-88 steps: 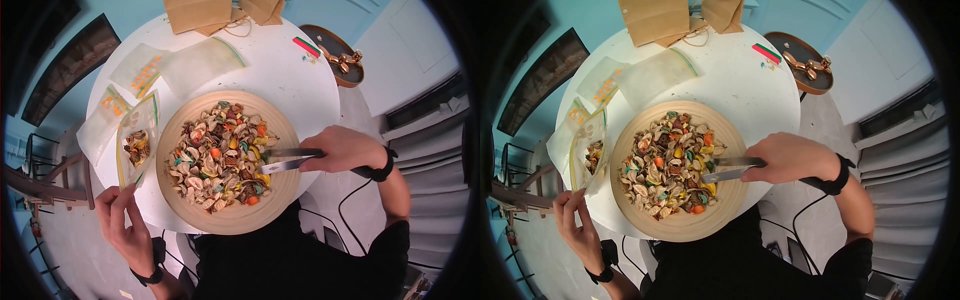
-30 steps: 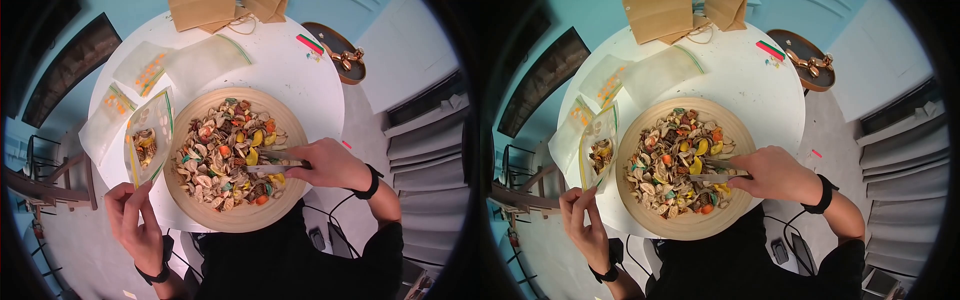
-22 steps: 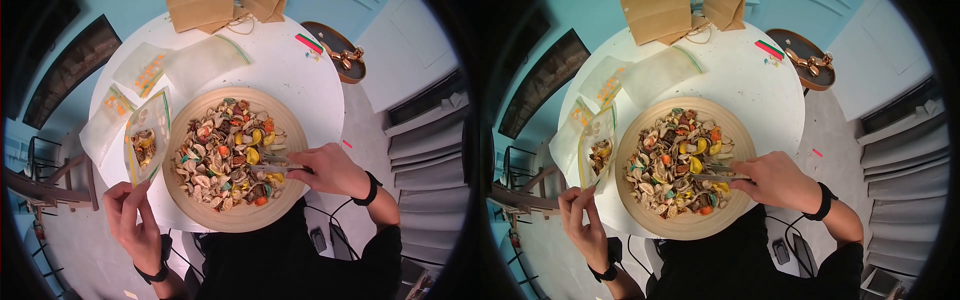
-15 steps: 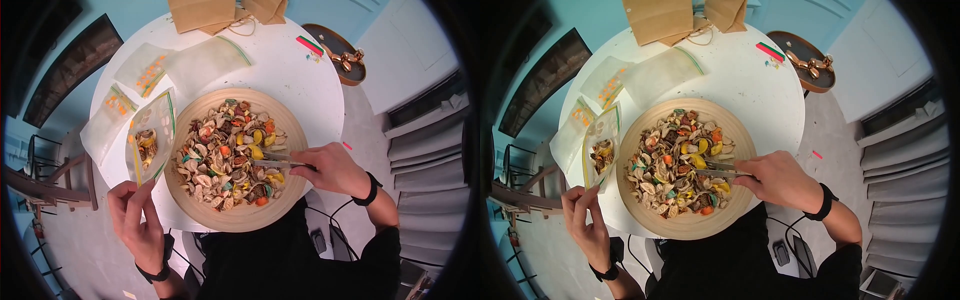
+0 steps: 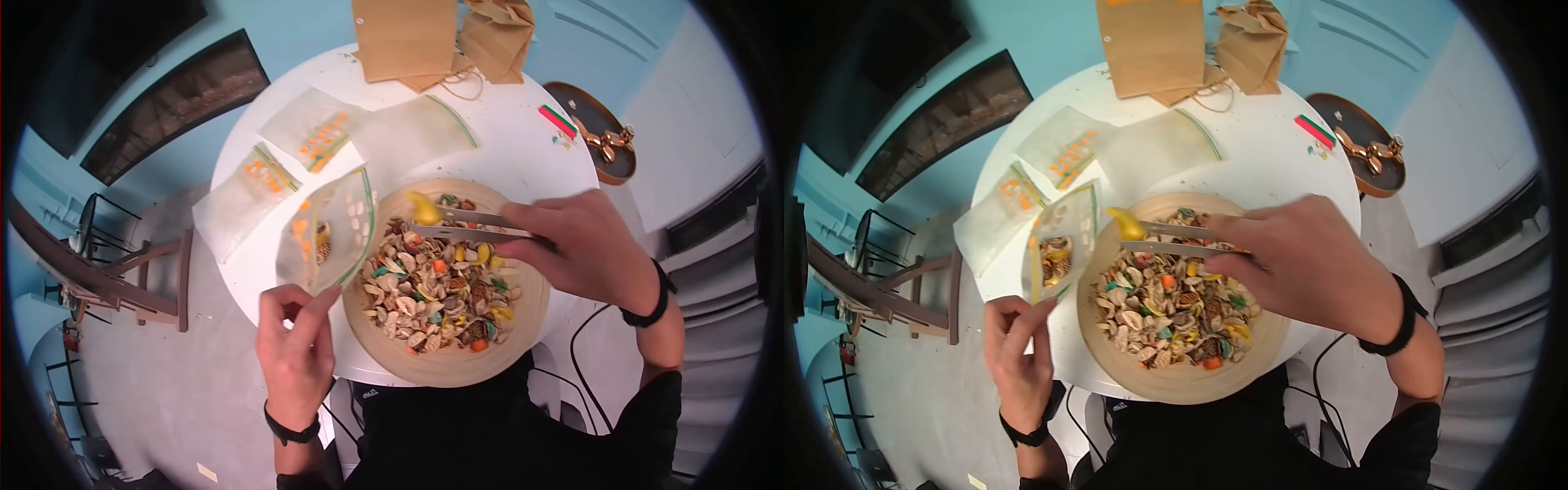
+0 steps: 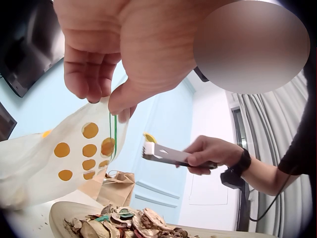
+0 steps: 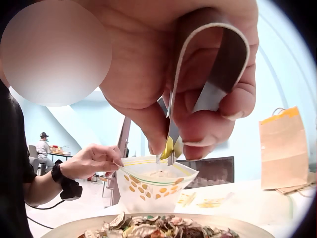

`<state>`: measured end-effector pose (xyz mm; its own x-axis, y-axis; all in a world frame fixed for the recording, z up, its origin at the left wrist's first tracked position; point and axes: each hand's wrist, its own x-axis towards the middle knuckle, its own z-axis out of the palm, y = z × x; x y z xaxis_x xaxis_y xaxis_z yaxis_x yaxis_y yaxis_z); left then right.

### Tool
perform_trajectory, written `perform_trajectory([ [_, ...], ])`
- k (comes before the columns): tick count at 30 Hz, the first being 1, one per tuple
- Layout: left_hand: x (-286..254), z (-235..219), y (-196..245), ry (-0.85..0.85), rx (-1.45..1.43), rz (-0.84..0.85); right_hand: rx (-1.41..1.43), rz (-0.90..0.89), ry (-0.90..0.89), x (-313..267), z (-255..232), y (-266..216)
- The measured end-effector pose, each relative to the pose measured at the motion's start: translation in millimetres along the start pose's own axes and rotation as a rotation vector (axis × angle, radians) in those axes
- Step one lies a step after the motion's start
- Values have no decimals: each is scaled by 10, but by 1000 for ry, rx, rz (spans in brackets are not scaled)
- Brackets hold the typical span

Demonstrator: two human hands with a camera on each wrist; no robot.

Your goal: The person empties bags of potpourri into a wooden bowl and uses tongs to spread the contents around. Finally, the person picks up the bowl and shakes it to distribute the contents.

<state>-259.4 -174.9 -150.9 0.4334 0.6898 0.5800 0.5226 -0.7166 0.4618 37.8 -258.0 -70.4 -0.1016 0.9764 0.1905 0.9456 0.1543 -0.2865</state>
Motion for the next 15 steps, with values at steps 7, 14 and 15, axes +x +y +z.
perform_trajectory([
  [7,70,-76,30,-34,5,-31,-68,-202,-92,721,340,-243],
  [14,196,-260,-113,-53,125,73,12,115,-121,204,53,-31],
  [15,250,-300,-145,-54,141,111,-12,217,-153,84,38,32],
])
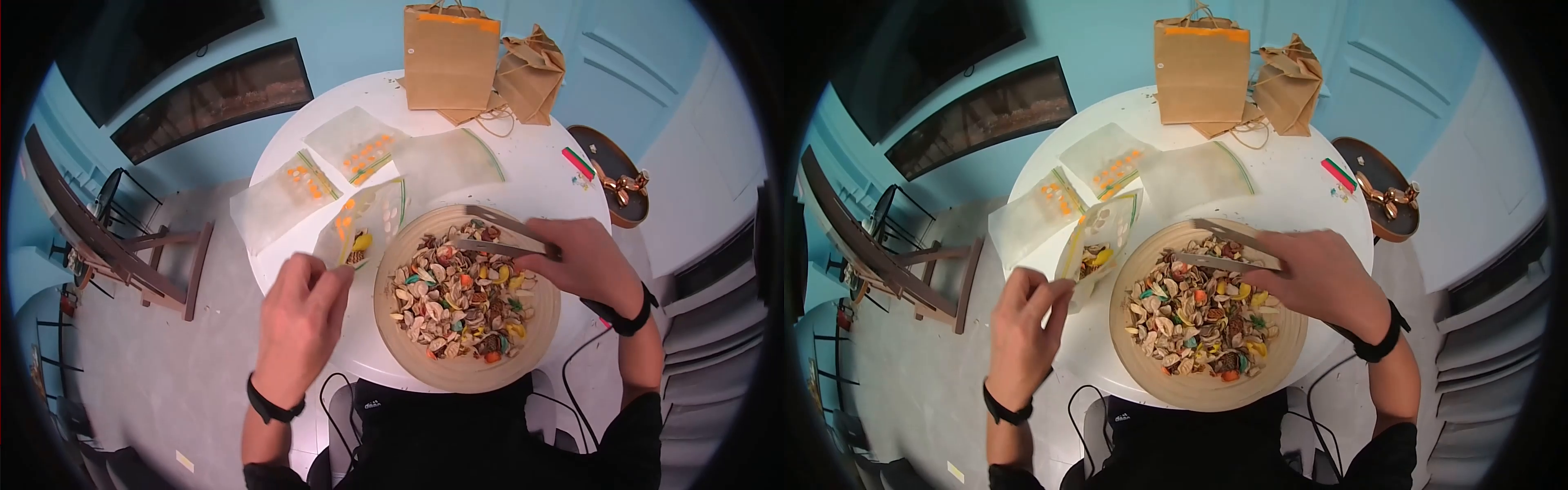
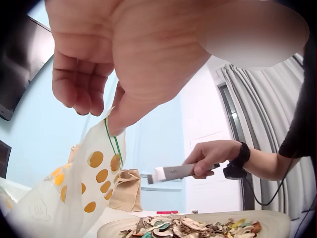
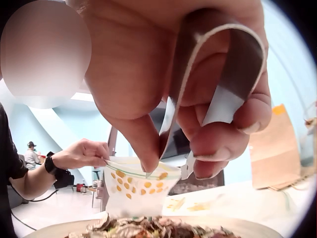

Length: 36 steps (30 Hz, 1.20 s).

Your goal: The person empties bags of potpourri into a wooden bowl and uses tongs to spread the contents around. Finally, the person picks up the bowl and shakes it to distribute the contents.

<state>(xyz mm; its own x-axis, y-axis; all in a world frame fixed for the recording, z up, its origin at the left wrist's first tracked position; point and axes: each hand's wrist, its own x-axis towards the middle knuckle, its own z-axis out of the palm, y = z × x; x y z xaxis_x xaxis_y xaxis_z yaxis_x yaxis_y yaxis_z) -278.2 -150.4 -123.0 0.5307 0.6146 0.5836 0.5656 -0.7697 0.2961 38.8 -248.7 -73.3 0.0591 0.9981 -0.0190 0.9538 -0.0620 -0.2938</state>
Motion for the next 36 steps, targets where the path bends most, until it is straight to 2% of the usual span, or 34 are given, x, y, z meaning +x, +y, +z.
perform_trajectory([
  [1,50,-35,-31,-19,-7,16,-4,-5,3,-92,21,88],
  [3,127,-102,-97,-34,9,43,131,174,-58,-270,124,253],
  [6,214,-152,-134,-79,0,110,250,208,-8,-487,284,436],
  [8,245,-148,-131,-141,-54,184,243,219,-4,-551,341,469],
  [10,235,-149,-117,-196,-105,188,231,235,3,-565,413,530],
  [12,234,-111,-85,-264,-136,146,222,150,33,-604,479,635],
  [14,259,-31,-84,-232,-132,181,187,180,2,-608,444,622],
  [16,318,-17,-56,-275,-220,31,110,107,2,-571,482,678],
  [18,376,22,-27,-279,-230,50,99,110,-2,-555,445,687],
  [20,483,50,30,-376,-124,-41,24,28,17,-503,415,770],
  [24,641,211,-5,-333,-65,32,-88,6,-40,-308,287,862],
  [25,686,210,35,-399,-65,-41,-83,2,-32,-261,301,876],
  [26,743,211,53,-463,-67,-112,-153,-50,56,-203,321,897],
  [30,860,309,-90,-449,-3,-105,-302,-173,277,71,400,894],
  [33,933,347,-258,-500,-53,-156,-341,-233,356,257,494,888],
  [36,966,285,-244,-434,-32,-157,-405,-221,278,321,572,921],
])
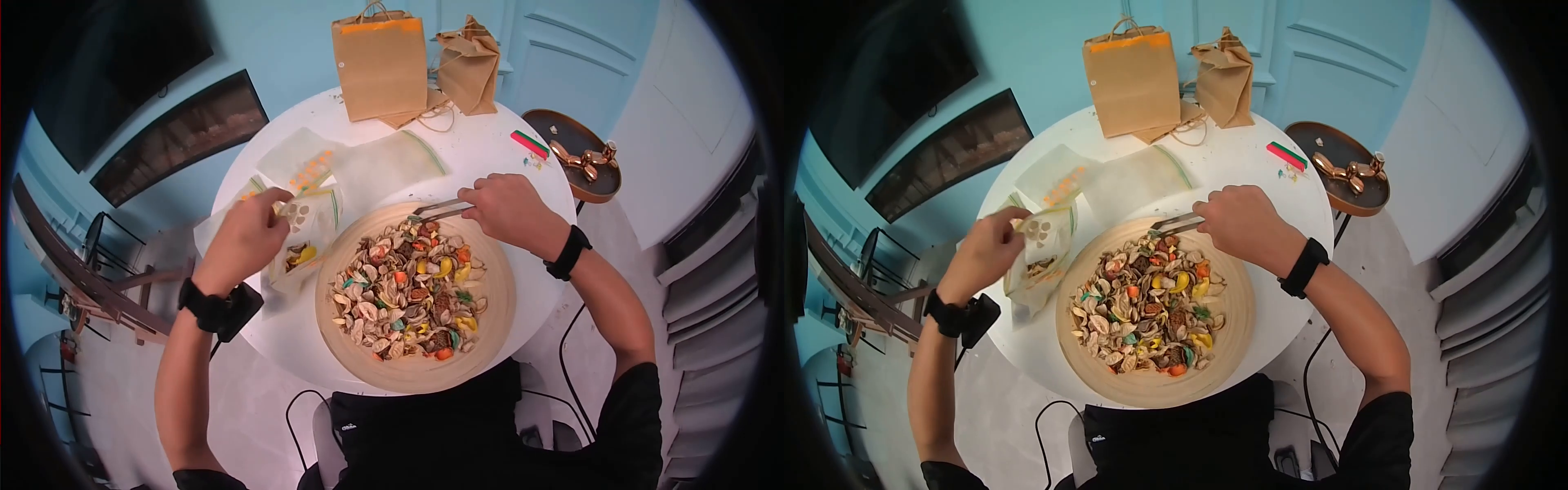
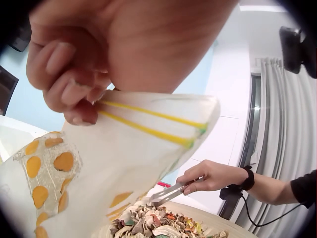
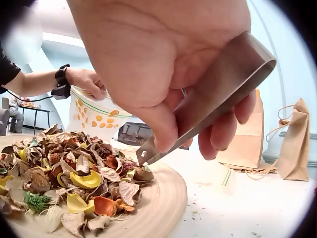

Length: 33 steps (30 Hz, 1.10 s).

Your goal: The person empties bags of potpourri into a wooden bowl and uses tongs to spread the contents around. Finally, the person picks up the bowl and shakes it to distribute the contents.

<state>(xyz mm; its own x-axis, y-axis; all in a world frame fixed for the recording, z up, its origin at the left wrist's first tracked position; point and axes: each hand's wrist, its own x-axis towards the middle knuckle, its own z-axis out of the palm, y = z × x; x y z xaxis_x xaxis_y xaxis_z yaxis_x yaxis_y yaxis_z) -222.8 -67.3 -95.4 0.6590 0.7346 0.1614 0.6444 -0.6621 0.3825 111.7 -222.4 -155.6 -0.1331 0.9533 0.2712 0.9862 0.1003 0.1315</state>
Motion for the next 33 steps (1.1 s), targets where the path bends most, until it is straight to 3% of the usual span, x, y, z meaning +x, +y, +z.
perform_trajectory([
  [9,49,-74,-335,263,-42,-49,92,24,-187,-326,-304,-134],
  [13,117,-252,-549,265,-90,-51,153,74,-191,-428,-372,-65],
  [17,120,-417,-421,346,-56,-16,148,147,-107,-389,-190,97],
  [20,58,-305,-189,221,29,20,136,166,-114,-395,-79,71],
  [22,40,-66,-139,223,73,144,126,166,-136,-408,-70,23],
  [24,6,56,-74,160,45,63,202,132,-281,-456,-184,-3],
  [28,-36,74,45,143,-5,18,292,199,-265,-524,-418,112],
  [30,-41,91,35,128,-43,3,452,406,-548,-495,-578,182],
  [33,-121,65,67,120,-79,-9,454,391,-600,-520,-561,131],
])
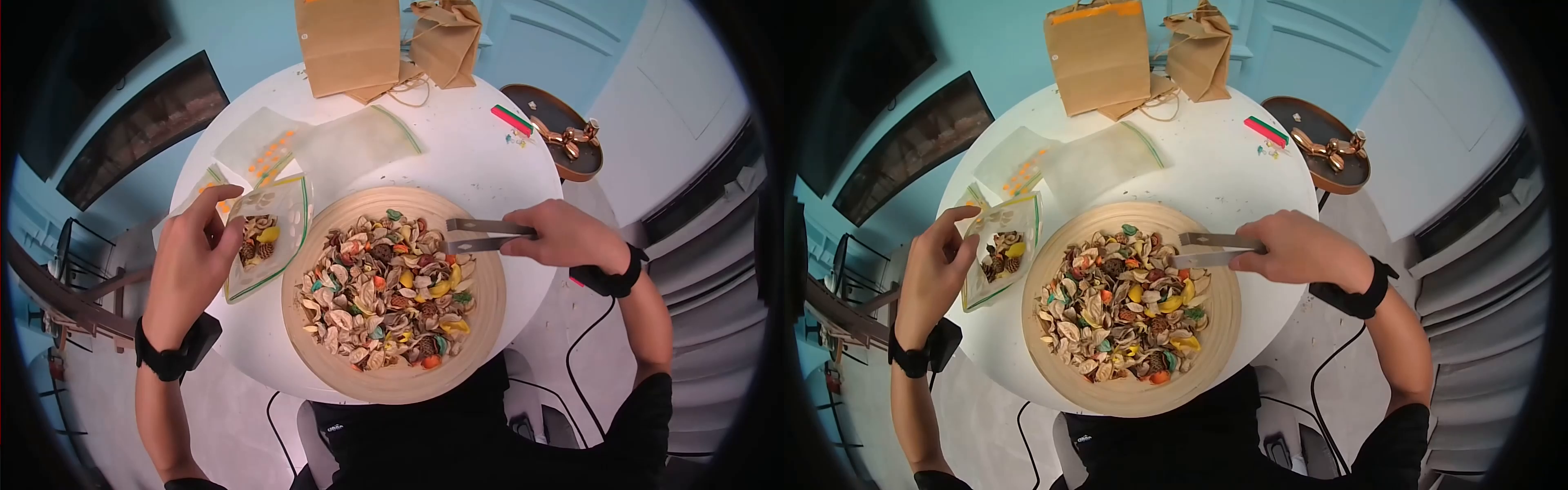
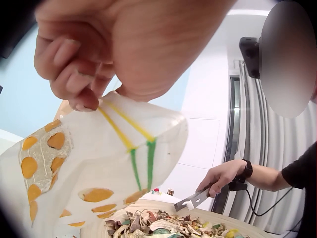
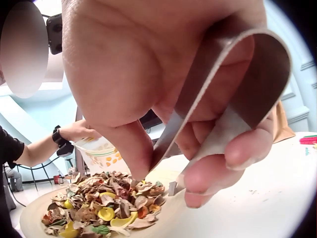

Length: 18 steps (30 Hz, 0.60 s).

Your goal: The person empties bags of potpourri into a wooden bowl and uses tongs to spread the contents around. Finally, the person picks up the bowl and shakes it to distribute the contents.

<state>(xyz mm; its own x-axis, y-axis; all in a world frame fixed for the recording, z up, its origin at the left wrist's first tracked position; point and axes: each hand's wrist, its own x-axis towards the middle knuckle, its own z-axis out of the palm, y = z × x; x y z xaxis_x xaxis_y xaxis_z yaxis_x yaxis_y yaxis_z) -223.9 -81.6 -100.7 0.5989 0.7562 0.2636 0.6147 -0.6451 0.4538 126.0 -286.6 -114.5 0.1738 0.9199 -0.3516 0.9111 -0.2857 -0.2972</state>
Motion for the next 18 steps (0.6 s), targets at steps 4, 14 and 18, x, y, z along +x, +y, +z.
perform_trajectory([
  [4,-116,-7,30,-7,-33,-16,17,10,-96,61,84,-145],
  [14,-176,-30,-91,9,-22,-11,-138,-87,-9,200,181,-300],
  [18,-185,-65,-99,6,-31,-19,-164,-111,-17,81,73,-283],
])
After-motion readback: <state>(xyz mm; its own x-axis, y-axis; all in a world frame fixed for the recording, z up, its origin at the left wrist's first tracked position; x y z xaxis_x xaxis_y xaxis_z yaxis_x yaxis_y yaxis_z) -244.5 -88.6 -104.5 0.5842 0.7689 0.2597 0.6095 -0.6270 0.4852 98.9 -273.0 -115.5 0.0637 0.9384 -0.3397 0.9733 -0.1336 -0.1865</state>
